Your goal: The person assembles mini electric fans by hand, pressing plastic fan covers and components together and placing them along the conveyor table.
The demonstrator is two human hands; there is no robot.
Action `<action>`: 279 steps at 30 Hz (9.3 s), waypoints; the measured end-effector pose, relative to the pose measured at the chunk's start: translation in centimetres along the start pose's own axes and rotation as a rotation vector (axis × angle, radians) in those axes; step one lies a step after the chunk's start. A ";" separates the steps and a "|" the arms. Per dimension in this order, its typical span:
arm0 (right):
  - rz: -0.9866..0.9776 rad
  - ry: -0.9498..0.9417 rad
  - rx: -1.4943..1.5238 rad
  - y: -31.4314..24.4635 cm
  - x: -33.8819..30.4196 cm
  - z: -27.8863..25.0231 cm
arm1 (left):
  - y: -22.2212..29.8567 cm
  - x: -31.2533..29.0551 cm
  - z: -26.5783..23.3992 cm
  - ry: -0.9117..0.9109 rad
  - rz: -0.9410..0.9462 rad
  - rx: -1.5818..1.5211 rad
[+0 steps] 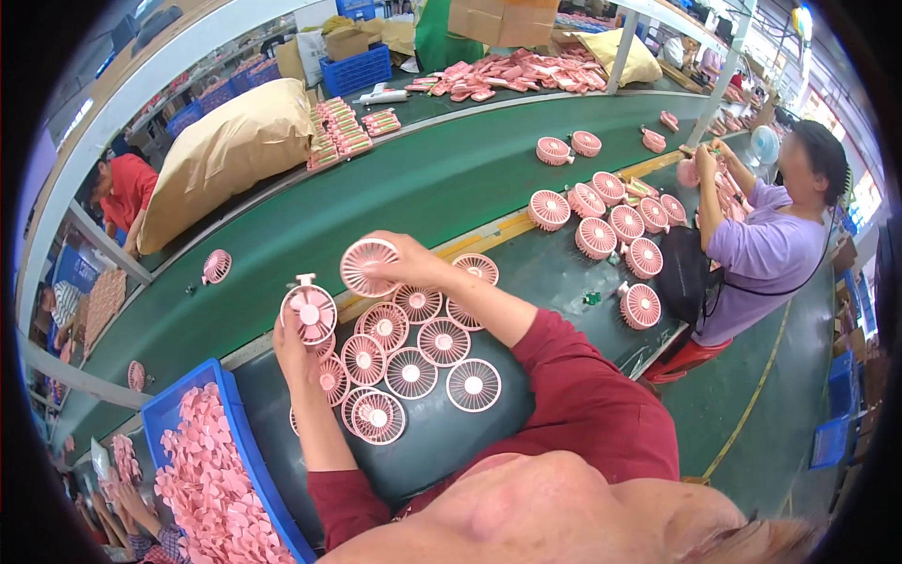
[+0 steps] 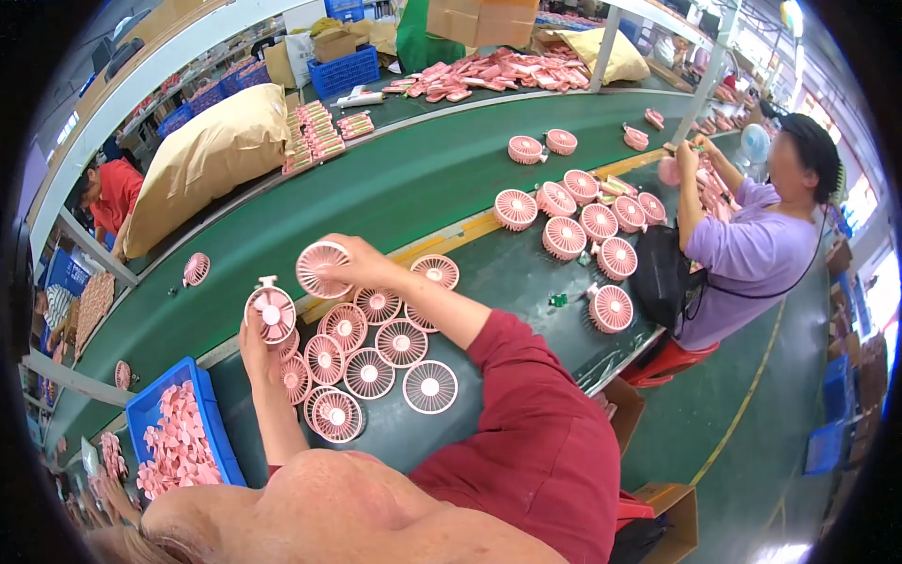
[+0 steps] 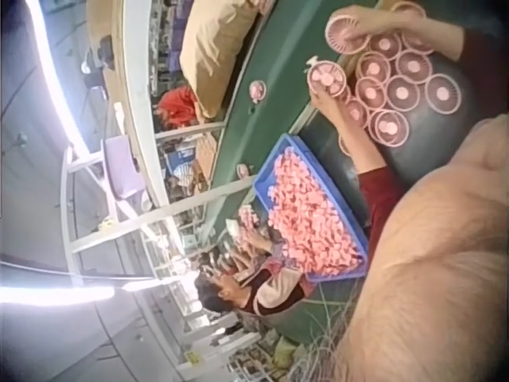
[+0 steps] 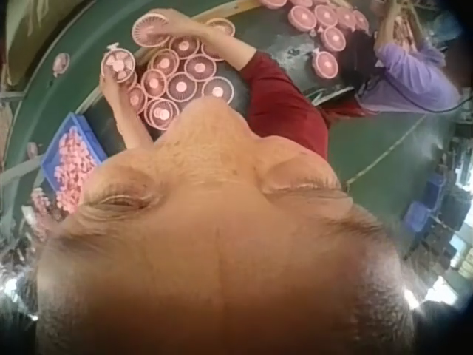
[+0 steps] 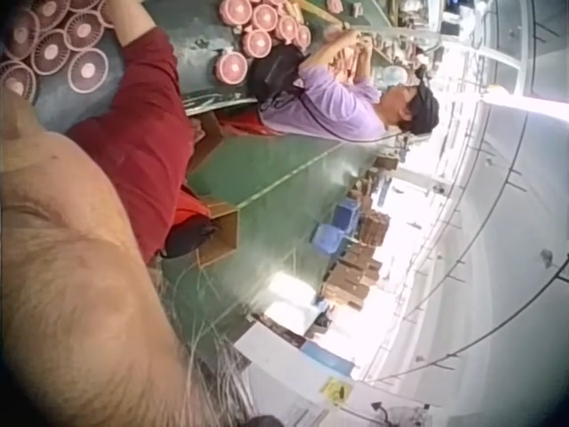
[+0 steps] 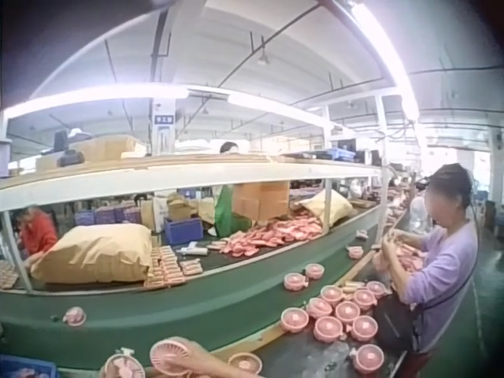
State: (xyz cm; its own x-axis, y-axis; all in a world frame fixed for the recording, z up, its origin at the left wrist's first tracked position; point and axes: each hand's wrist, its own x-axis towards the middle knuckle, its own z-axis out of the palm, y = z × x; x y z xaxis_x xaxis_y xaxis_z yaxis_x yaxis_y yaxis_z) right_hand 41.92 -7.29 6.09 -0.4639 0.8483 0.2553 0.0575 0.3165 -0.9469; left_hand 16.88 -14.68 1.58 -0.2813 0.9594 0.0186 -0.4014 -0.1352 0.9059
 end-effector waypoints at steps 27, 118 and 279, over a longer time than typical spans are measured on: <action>-0.243 -0.155 0.143 0.6 -2.7 13.3 | -0.4 -7.5 6.7 0.302 0.703 0.554; -0.252 -0.408 -0.736 3.2 3.7 16.3 | -0.8 -10.6 -7.9 -0.104 0.038 -1.106; -0.439 -0.254 -1.087 9.1 7.3 17.2 | -2.4 -11.2 -9.0 0.358 0.363 1.138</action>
State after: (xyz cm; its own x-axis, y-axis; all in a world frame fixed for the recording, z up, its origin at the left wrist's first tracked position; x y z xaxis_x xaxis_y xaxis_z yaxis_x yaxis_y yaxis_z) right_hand 23.90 -5.51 -4.04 -0.7846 0.5092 0.3536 0.5108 0.8542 -0.0966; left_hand 13.12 -27.38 -4.62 -0.5114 0.7661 0.3894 0.6807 0.0845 0.7277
